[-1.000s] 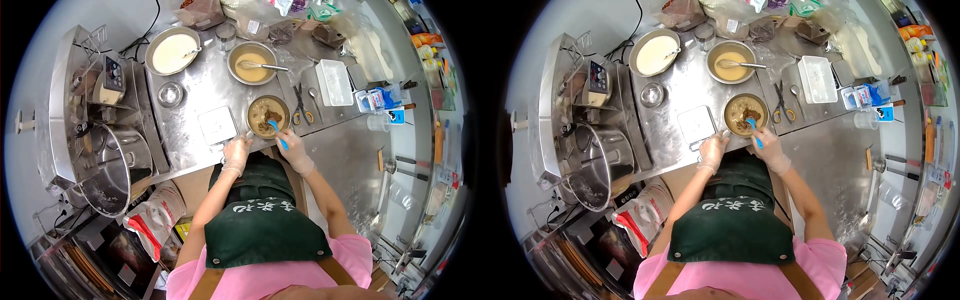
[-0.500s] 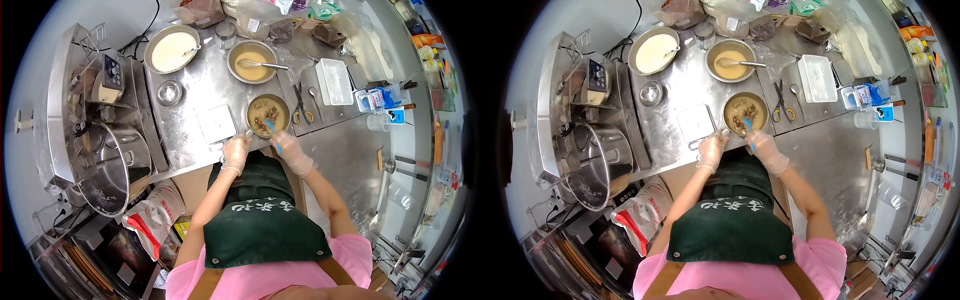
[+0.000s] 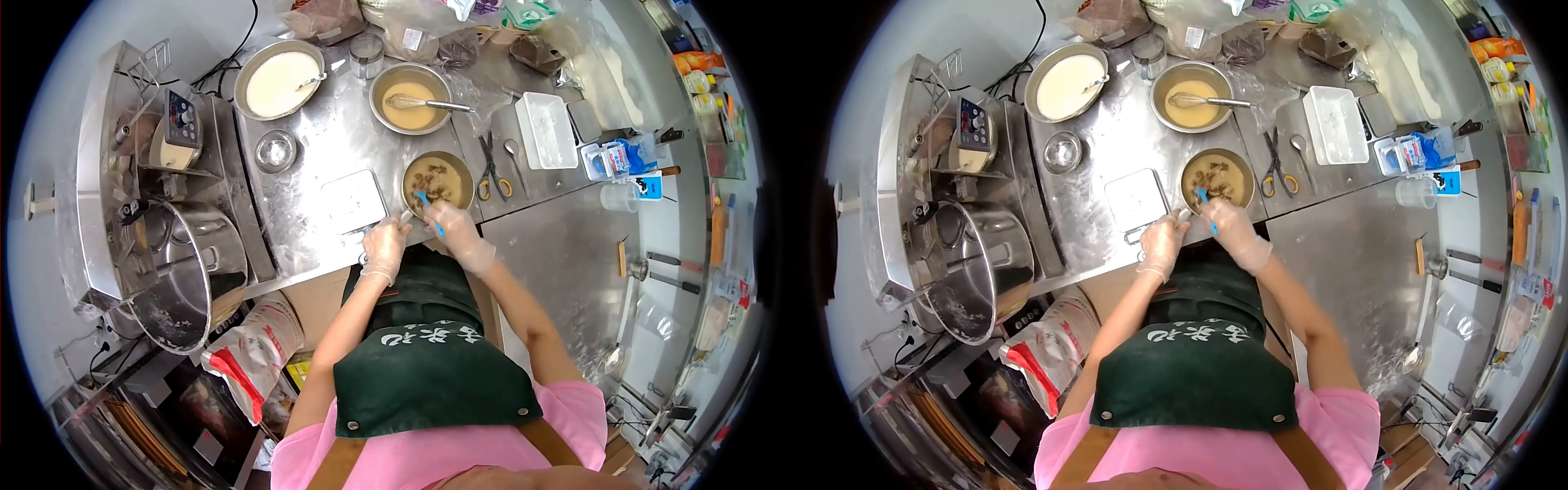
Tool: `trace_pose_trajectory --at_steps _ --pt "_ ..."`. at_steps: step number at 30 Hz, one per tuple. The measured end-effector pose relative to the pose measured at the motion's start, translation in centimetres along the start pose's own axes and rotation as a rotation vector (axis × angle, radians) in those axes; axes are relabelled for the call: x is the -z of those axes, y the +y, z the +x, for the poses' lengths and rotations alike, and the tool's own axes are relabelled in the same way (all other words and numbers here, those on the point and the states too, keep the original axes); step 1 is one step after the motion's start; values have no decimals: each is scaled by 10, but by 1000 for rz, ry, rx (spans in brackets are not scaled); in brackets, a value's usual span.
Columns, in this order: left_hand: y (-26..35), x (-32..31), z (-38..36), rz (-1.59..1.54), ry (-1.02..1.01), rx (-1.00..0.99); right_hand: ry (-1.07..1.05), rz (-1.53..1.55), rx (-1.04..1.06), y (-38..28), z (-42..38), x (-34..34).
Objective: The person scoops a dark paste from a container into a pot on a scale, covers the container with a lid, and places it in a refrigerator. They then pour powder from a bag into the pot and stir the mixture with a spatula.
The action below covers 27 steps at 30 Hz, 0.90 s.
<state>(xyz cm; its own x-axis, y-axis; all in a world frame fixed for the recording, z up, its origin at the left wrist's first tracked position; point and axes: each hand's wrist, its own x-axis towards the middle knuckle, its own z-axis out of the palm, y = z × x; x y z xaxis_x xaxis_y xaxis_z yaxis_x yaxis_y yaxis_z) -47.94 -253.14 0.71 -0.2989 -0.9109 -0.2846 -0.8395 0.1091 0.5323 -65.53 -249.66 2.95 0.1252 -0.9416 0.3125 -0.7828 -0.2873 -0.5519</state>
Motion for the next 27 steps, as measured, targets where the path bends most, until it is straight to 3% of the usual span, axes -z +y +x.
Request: trace_pose_trajectory --at_steps 4,6,8,10,16,17,18,20,27 --pt "2 3 1 -30 9 -3 -39 -245 -77 10 -8 13" --pt "2 3 0 -32 8 1 -155 -292 -134 -5 -25 12" --pt "3 5 0 -15 -3 -1 -53 -142 -43 -17 -26 3" --pt "2 2 0 -23 -9 3 -117 -77 -23 -10 -10 -1" --pt "2 4 2 -50 -9 0 -102 -294 -124 10 -19 6" --pt "-1 1 2 -57 -9 -9 -137 -275 -42 12 -32 -1" --pt "0 0 1 -45 -12 -7 -37 -193 -10 -4 -27 0" --pt "0 1 1 -15 -18 -6 -86 -82 -19 -6 -14 -1" --pt "0 2 1 -23 -33 10 229 -38 -112 7 3 20"
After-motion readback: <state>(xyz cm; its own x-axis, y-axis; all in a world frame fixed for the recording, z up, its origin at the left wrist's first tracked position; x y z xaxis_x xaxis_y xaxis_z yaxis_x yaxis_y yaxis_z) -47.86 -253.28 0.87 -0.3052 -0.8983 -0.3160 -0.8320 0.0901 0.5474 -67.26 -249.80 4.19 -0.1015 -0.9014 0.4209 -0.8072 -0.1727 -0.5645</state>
